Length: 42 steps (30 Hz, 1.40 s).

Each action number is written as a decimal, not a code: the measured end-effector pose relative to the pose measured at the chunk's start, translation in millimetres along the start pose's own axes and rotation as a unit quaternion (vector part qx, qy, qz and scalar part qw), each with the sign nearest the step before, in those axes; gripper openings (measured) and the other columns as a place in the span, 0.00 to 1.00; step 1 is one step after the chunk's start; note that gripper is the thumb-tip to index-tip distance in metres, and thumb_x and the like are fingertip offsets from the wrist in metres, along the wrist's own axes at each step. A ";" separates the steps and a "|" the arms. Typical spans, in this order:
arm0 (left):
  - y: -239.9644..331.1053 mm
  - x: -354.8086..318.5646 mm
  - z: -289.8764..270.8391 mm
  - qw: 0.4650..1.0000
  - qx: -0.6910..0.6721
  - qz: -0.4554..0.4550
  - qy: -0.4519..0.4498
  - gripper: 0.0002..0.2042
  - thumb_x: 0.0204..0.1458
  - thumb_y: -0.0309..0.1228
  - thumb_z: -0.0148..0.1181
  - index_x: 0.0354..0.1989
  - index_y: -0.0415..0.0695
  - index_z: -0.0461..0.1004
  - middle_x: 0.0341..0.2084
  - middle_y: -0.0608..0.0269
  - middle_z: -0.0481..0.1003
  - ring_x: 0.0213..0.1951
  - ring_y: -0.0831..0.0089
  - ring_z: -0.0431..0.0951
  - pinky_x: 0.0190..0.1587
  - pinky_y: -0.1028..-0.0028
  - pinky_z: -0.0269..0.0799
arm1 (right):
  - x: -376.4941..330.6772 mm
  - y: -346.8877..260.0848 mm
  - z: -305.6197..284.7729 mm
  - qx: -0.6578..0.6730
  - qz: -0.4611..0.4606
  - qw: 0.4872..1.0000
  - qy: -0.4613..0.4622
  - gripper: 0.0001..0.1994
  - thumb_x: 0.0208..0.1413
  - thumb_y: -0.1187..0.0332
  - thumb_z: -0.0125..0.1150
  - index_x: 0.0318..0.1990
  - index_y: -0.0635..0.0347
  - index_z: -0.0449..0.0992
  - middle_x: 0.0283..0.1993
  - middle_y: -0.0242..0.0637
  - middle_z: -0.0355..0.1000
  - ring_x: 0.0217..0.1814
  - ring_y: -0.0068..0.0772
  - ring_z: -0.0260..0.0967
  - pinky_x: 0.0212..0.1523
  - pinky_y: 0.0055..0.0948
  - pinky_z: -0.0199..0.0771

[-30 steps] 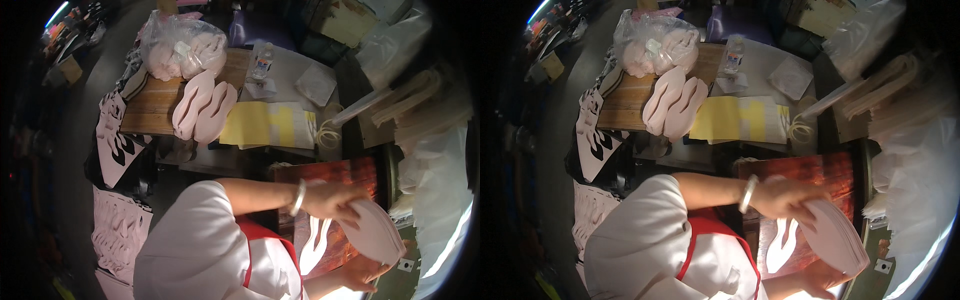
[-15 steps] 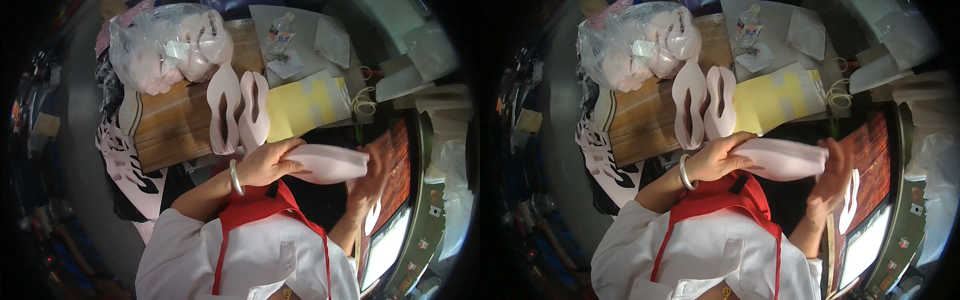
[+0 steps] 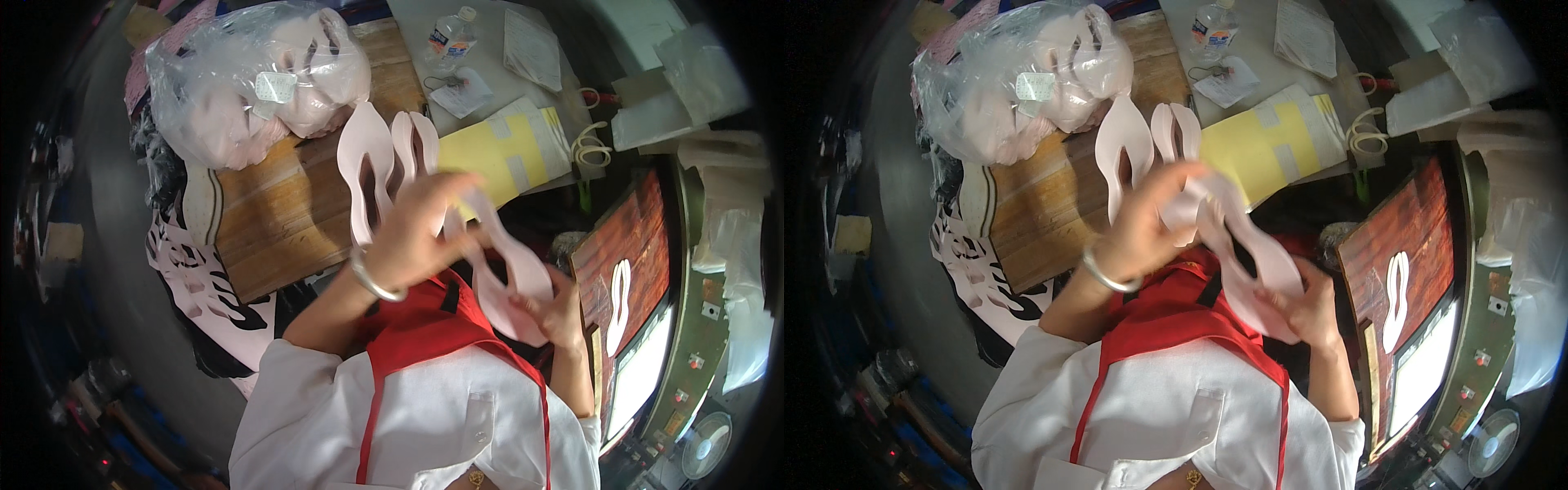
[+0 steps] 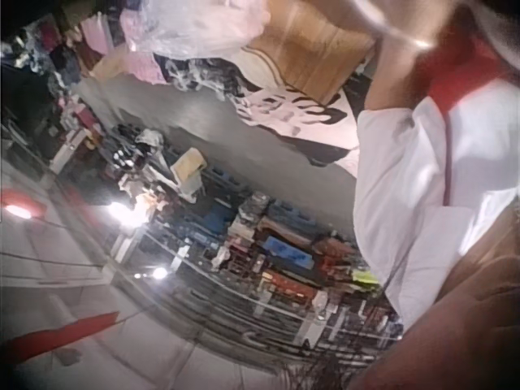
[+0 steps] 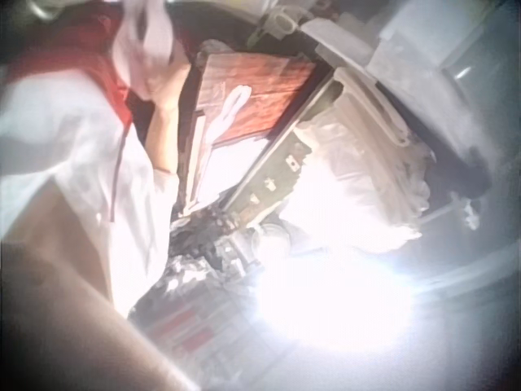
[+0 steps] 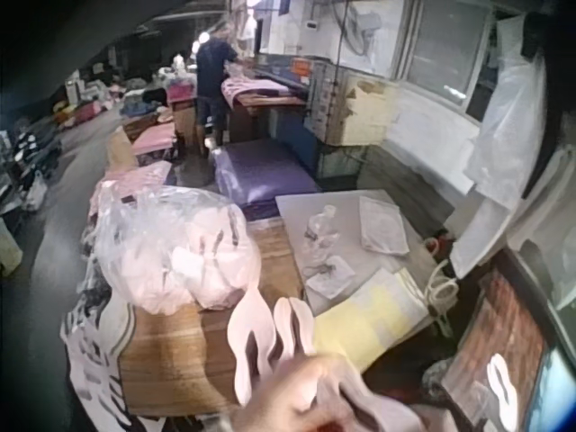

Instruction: The person places a sheet of white material on a cutting machine, aligns a shoe insole template, and presses a button to cut multiple insoles. They remove the cut pieces, stack them, and place them into a plastic bag.

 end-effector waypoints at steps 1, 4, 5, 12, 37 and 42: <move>-14.5 2.8 -25.4 0.998 0.012 -0.042 0.045 0.20 0.48 0.27 0.64 0.50 0.38 0.71 0.42 0.55 0.75 0.44 0.66 0.76 0.48 0.69 0.70 | 8.5 -2.9 -2.4 0.037 -0.005 0.999 0.032 0.23 0.43 0.69 0.74 0.45 0.71 0.73 0.36 0.37 0.76 0.37 0.23 0.72 0.40 0.26 0.74; -42.9 -3.6 -91.3 0.982 0.117 -0.095 0.118 0.15 0.50 0.21 0.60 0.47 0.39 0.72 0.40 0.57 0.76 0.40 0.69 0.78 0.44 0.73 0.72 | 40.0 -10.6 3.8 0.165 -0.046 0.979 0.107 0.24 0.45 0.67 0.73 0.47 0.71 0.72 0.38 0.39 0.75 0.37 0.24 0.71 0.39 0.26 0.73; -47.2 -11.6 -105.3 0.979 0.131 -0.097 0.122 0.15 0.50 0.21 0.60 0.47 0.40 0.72 0.39 0.57 0.76 0.40 0.69 0.78 0.44 0.72 0.72 | 52.8 -11.9 8.1 0.193 -0.066 0.970 0.133 0.23 0.46 0.66 0.72 0.46 0.72 0.72 0.38 0.39 0.75 0.36 0.24 0.71 0.38 0.25 0.73; -74.9 -86.6 -134.1 0.945 0.210 -0.221 0.115 0.13 0.53 0.25 0.58 0.47 0.40 0.73 0.37 0.57 0.76 0.38 0.68 0.77 0.44 0.70 0.71 | 137.5 46.7 117.7 0.329 -0.020 0.934 0.139 0.22 0.50 0.68 0.69 0.48 0.72 0.69 0.41 0.40 0.74 0.39 0.28 0.72 0.42 0.27 0.73; -169.0 18.5 -35.1 0.834 0.465 -0.003 -0.297 0.25 0.44 0.21 0.55 0.53 0.57 0.73 0.60 0.54 0.61 0.61 0.52 0.57 0.63 0.57 0.55 | 112.5 90.5 144.8 -0.089 -0.013 0.995 0.038 0.42 0.51 0.43 0.58 0.62 0.68 0.55 0.53 0.60 0.66 0.55 0.55 0.67 0.52 0.41 0.70; -193.1 22.9 -23.6 0.735 0.512 -0.043 -0.442 0.28 0.42 0.24 0.57 0.56 0.60 0.70 0.63 0.60 0.58 0.66 0.53 0.52 0.65 0.44 0.45 | 108.8 100.0 159.1 -0.100 0.073 0.992 0.005 0.46 0.50 0.44 0.60 0.66 0.65 0.45 0.55 0.61 0.61 0.57 0.59 0.63 0.54 0.43 0.68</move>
Point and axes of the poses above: each hand's wrist, its own x-axis towards the middle knuckle, its own z-axis out of the palm, y = z × x, the point moved 9 cm from there along x, towards the middle knuckle
